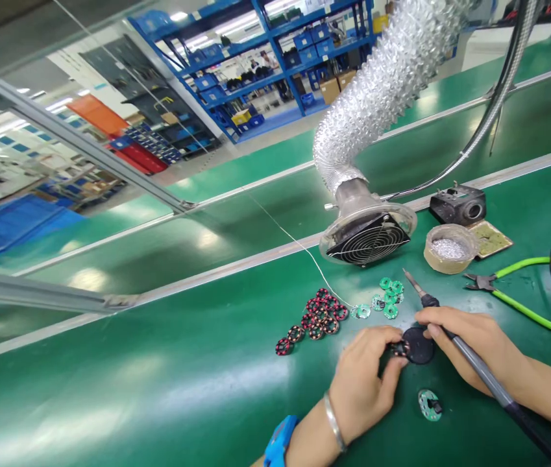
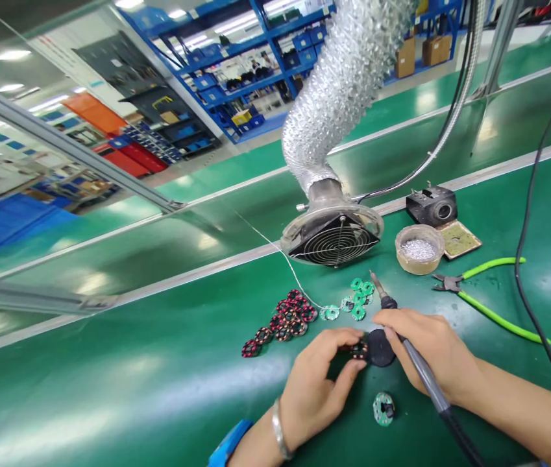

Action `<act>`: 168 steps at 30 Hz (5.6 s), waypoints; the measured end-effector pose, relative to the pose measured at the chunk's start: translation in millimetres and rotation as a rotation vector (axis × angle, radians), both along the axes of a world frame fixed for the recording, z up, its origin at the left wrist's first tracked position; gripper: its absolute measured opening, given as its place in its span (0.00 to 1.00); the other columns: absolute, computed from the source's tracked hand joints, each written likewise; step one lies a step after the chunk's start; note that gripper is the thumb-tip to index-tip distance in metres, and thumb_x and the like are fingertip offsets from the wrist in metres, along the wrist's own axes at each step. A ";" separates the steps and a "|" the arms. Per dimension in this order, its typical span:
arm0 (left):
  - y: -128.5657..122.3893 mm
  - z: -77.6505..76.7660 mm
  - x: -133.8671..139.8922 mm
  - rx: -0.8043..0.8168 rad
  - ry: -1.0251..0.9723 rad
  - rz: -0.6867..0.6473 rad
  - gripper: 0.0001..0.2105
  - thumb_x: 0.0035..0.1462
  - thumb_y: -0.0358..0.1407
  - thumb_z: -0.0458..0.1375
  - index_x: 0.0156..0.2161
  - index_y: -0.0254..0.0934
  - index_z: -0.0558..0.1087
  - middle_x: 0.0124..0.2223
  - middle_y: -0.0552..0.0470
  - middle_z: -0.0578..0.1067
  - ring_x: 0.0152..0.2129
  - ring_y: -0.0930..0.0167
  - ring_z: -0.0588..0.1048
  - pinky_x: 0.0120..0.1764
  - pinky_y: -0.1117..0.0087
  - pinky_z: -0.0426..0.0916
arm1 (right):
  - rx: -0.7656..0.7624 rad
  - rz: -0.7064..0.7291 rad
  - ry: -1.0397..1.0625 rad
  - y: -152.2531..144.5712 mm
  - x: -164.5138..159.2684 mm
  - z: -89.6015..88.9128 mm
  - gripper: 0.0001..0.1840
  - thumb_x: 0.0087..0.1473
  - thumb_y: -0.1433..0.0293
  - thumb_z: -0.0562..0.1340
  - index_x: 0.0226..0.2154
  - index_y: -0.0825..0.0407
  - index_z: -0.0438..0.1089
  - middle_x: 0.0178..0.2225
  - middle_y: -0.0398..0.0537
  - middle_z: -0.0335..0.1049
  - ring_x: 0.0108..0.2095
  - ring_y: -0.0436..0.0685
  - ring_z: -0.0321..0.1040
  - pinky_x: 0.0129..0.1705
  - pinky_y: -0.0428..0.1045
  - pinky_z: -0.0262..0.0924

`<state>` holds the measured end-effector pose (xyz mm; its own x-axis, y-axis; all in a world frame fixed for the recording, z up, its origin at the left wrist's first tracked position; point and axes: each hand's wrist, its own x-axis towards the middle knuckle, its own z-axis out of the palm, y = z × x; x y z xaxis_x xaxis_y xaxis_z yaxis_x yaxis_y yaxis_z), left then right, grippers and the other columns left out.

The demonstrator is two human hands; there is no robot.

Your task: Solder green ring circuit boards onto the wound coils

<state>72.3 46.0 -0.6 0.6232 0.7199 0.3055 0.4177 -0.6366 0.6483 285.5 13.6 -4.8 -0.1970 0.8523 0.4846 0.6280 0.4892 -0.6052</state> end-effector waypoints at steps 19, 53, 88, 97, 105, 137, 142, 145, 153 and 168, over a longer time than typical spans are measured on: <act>28.7 5.8 -7.9 0.227 -0.050 -0.308 0.09 0.61 0.25 0.52 0.36 0.39 0.72 0.33 0.53 0.79 0.31 0.73 0.76 0.36 0.73 0.70 | -0.007 0.079 0.087 -3.9 -1.4 3.7 0.09 0.60 0.76 0.53 0.42 0.51 0.63 0.32 0.45 0.74 0.28 0.50 0.71 0.31 0.44 0.66; 37.5 -5.9 13.4 0.312 0.203 0.151 0.06 0.57 0.35 0.59 0.39 0.36 0.75 0.35 0.47 0.77 0.33 0.64 0.72 0.36 0.62 0.66 | 0.035 -0.067 0.157 0.1 -1.9 -0.4 0.15 0.57 0.75 0.59 0.47 0.49 0.61 0.30 0.43 0.72 0.24 0.49 0.67 0.26 0.45 0.66; 9.0 17.1 12.2 -0.258 -0.126 0.045 0.08 0.53 0.30 0.54 0.36 0.34 0.75 0.30 0.50 0.73 0.28 0.70 0.70 0.33 0.69 0.65 | 0.087 0.210 0.001 5.7 7.5 8.5 0.16 0.59 0.78 0.56 0.49 0.50 0.63 0.42 0.52 0.72 0.41 0.55 0.68 0.41 0.50 0.67; 21.2 -3.5 6.9 0.366 -0.104 -0.323 0.08 0.58 0.24 0.54 0.39 0.38 0.72 0.31 0.53 0.77 0.27 0.72 0.71 0.30 0.70 0.64 | -0.035 0.341 0.047 4.6 8.6 4.8 0.17 0.59 0.79 0.56 0.50 0.51 0.61 0.44 0.50 0.71 0.41 0.55 0.67 0.43 0.51 0.64; 21.7 7.3 -5.6 0.115 -0.136 -0.139 0.05 0.54 0.26 0.55 0.35 0.36 0.71 0.28 0.51 0.75 0.25 0.71 0.71 0.30 0.70 0.66 | -0.092 0.374 -0.080 5.1 4.9 5.5 0.15 0.60 0.77 0.55 0.49 0.51 0.61 0.39 0.50 0.69 0.35 0.54 0.59 0.37 0.50 0.58; 17.2 -3.2 10.7 -0.237 -0.096 -0.090 0.04 0.58 0.27 0.53 0.33 0.37 0.67 0.29 0.53 0.69 0.26 0.73 0.68 0.28 0.74 0.64 | 0.090 0.296 -0.114 -1.7 1.9 3.8 0.19 0.60 0.79 0.53 0.53 0.52 0.62 0.35 0.49 0.72 0.33 0.54 0.64 0.36 0.51 0.58; 19.8 -5.9 5.2 -0.091 -0.061 -0.160 0.05 0.61 0.27 0.50 0.35 0.38 0.66 0.31 0.52 0.71 0.27 0.72 0.70 0.31 0.73 0.66 | 0.090 0.309 -0.134 -2.3 2.6 3.9 0.18 0.60 0.78 0.52 0.52 0.52 0.61 0.33 0.49 0.71 0.29 0.54 0.60 0.31 0.50 0.55; 20.8 -8.2 2.6 0.030 -0.002 -0.192 0.06 0.61 0.27 0.49 0.38 0.38 0.66 0.32 0.52 0.72 0.29 0.72 0.71 0.32 0.74 0.67 | 0.085 0.285 -0.062 -2.3 4.0 7.8 0.20 0.58 0.79 0.53 0.52 0.51 0.62 0.34 0.48 0.72 0.29 0.54 0.61 0.30 0.50 0.57; 20.1 -6.8 1.8 0.086 0.048 -0.216 0.05 0.63 0.28 0.49 0.38 0.38 0.66 0.34 0.52 0.75 0.29 0.72 0.72 0.32 0.73 0.68 | 0.108 0.105 -0.025 -14.9 11.7 36.0 0.26 0.56 0.74 0.56 0.57 0.51 0.61 0.33 0.51 0.72 0.31 0.58 0.69 0.30 0.53 0.66; 18.8 -8.4 1.2 0.102 0.078 -0.197 0.05 0.63 0.29 0.49 0.39 0.38 0.67 0.34 0.52 0.75 0.29 0.72 0.73 0.33 0.73 0.69 | 0.047 0.093 0.000 -27.5 -1.5 49.3 0.15 0.51 0.78 0.54 0.41 0.47 0.64 0.21 0.45 0.68 0.21 0.57 0.67 0.23 0.54 0.63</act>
